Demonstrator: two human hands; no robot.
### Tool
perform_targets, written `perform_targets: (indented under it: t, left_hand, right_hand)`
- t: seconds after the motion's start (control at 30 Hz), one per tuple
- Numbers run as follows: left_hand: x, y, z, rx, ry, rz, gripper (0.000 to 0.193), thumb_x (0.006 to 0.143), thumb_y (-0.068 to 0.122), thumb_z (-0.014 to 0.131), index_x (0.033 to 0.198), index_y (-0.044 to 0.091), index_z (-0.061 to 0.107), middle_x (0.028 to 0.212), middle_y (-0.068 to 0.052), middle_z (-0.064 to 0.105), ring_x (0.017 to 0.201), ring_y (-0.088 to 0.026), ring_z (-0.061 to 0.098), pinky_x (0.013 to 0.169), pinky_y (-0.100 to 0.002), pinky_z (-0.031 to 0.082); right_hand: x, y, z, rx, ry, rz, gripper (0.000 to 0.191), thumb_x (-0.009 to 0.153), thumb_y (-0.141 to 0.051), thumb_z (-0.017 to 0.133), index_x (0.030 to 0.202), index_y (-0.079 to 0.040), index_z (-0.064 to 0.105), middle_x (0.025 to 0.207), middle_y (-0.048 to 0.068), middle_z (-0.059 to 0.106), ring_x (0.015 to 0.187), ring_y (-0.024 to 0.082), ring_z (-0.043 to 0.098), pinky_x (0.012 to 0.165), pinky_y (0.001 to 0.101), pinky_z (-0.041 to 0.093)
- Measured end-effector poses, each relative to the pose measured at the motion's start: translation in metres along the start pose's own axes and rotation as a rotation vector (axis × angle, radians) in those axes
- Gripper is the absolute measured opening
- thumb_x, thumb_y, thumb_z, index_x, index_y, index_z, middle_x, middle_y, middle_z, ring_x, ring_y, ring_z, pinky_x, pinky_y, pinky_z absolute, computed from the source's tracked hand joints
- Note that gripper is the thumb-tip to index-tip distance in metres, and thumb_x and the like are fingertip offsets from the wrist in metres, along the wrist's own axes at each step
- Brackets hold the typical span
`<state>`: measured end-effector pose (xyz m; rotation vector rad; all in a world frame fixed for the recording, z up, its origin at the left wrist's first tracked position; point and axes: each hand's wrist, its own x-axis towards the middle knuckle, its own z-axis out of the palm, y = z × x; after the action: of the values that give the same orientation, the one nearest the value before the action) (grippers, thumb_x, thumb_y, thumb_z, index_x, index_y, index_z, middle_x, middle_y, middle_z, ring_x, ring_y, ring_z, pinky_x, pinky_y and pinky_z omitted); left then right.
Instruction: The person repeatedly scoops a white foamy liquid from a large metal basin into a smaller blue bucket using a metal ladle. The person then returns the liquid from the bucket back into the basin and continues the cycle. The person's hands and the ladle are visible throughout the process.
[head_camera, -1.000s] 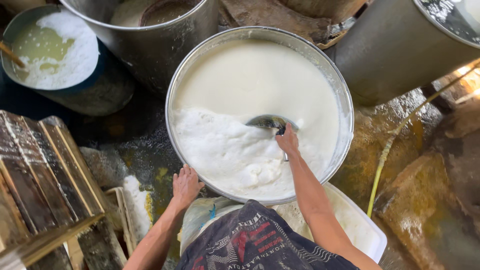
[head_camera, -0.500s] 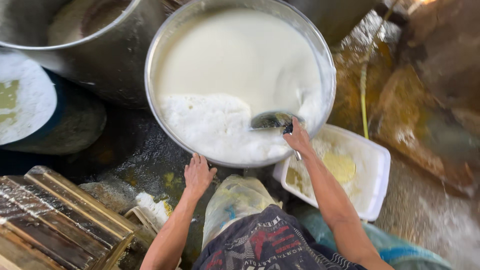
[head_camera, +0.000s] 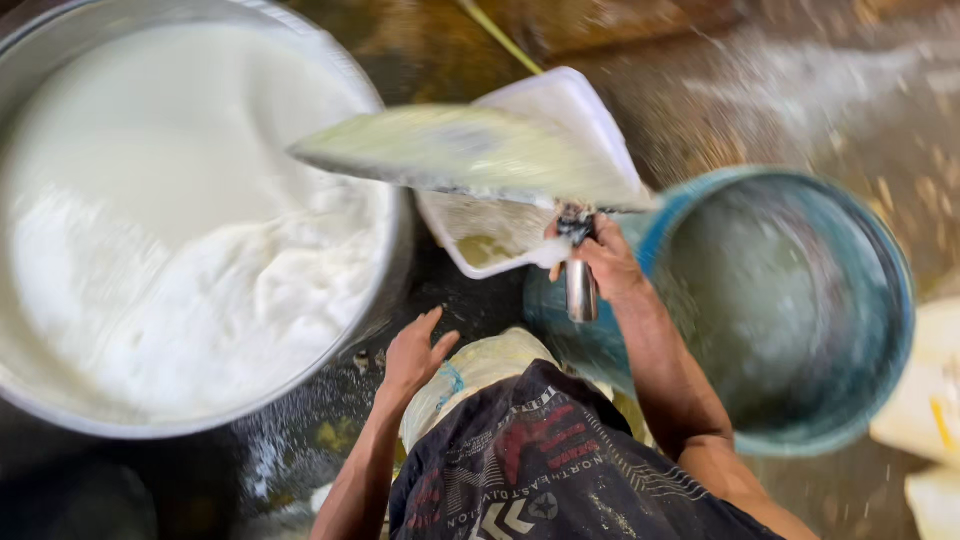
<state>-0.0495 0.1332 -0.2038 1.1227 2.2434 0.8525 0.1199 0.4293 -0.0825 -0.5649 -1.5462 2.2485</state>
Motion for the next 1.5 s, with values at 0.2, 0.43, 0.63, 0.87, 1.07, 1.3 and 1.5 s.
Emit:
perform_targets:
  t: [0.2,0.43,0.63,0.87,1.07,1.3,1.5]
  left_hand:
    - [0.084,0.14,0.056,-0.041,-0.123,0.539,0.053,0.09,0.029,0.075,0.134,0.002,0.063,0.137,-0.019,0.065,0.131,-0.038,0.058,0.108,-0.044,0.048]
    - [0.107,0.237,0.172,0.016,-0.251,0.928,0.051,0.093,0.029,0.075,0.135,0.003,0.064,0.14,-0.016,0.064,0.138,-0.036,0.053,0.115,-0.051,0.041]
    - [0.114,0.235,0.25,0.169,-0.319,1.015,0.05,0.096,0.036,0.071,0.134,0.004,0.064,0.14,-0.015,0.063,0.141,-0.034,0.049,0.122,-0.052,0.029]
    - [0.113,0.244,0.263,0.227,-0.273,0.96,0.042,0.097,0.031,0.07,0.131,0.007,0.068,0.138,-0.009,0.065,0.139,-0.029,0.052,0.121,-0.051,0.03]
    - [0.113,0.248,0.26,0.25,-0.296,0.94,0.042,0.096,0.031,0.071,0.13,0.006,0.068,0.138,-0.009,0.065,0.138,-0.028,0.053,0.121,-0.051,0.03]
    - [0.118,0.254,0.244,0.083,-0.226,0.927,0.042,0.093,0.021,0.075,0.131,0.004,0.066,0.14,-0.012,0.064,0.139,-0.031,0.054,0.12,-0.05,0.038]
    - [0.108,0.218,0.191,-0.032,-0.012,0.674,0.044,0.091,0.017,0.076,0.132,0.004,0.067,0.138,-0.014,0.066,0.136,-0.034,0.056,0.114,-0.047,0.044]
  right_hand:
    - [-0.104,0.023,-0.131,-0.242,0.575,-0.044,0.022,0.093,0.006,0.063,0.109,0.0,0.05,0.081,0.01,0.065,0.06,0.016,0.064,0.048,0.0337,0.055]
    - [-0.245,0.097,-0.298,-0.325,1.128,0.024,0.017,0.097,0.006,0.06,0.112,0.001,0.055,0.083,0.012,0.062,0.057,0.021,0.061,0.047,0.0382,0.052]
    - [-0.303,0.154,-0.376,-0.958,1.61,0.404,0.049,0.086,-0.018,0.085,0.115,0.005,0.053,0.096,0.028,0.07,0.085,0.042,0.069,0.072,0.0516,0.054]
    - [-0.26,0.207,-0.358,-0.319,1.301,0.818,0.033,0.091,-0.02,0.076,0.108,0.0,0.056,0.084,0.02,0.066,0.075,0.035,0.063,0.063,0.0454,0.053]
    - [-0.23,0.213,-0.333,0.59,1.001,0.644,0.011,0.098,-0.016,0.06,0.1,-0.006,0.058,0.072,0.01,0.061,0.057,0.023,0.06,0.049,0.0355,0.052]
    - [-0.234,0.158,-0.346,0.707,0.808,0.735,0.018,0.103,-0.015,0.057,0.088,-0.005,0.057,0.065,0.004,0.057,0.049,0.016,0.055,0.045,0.0296,0.052]
    - [-0.257,0.076,-0.343,0.24,0.44,0.883,0.039,0.1,-0.025,0.04,0.064,-0.011,0.046,0.054,0.004,0.049,0.04,0.017,0.046,0.035,0.031,0.042]
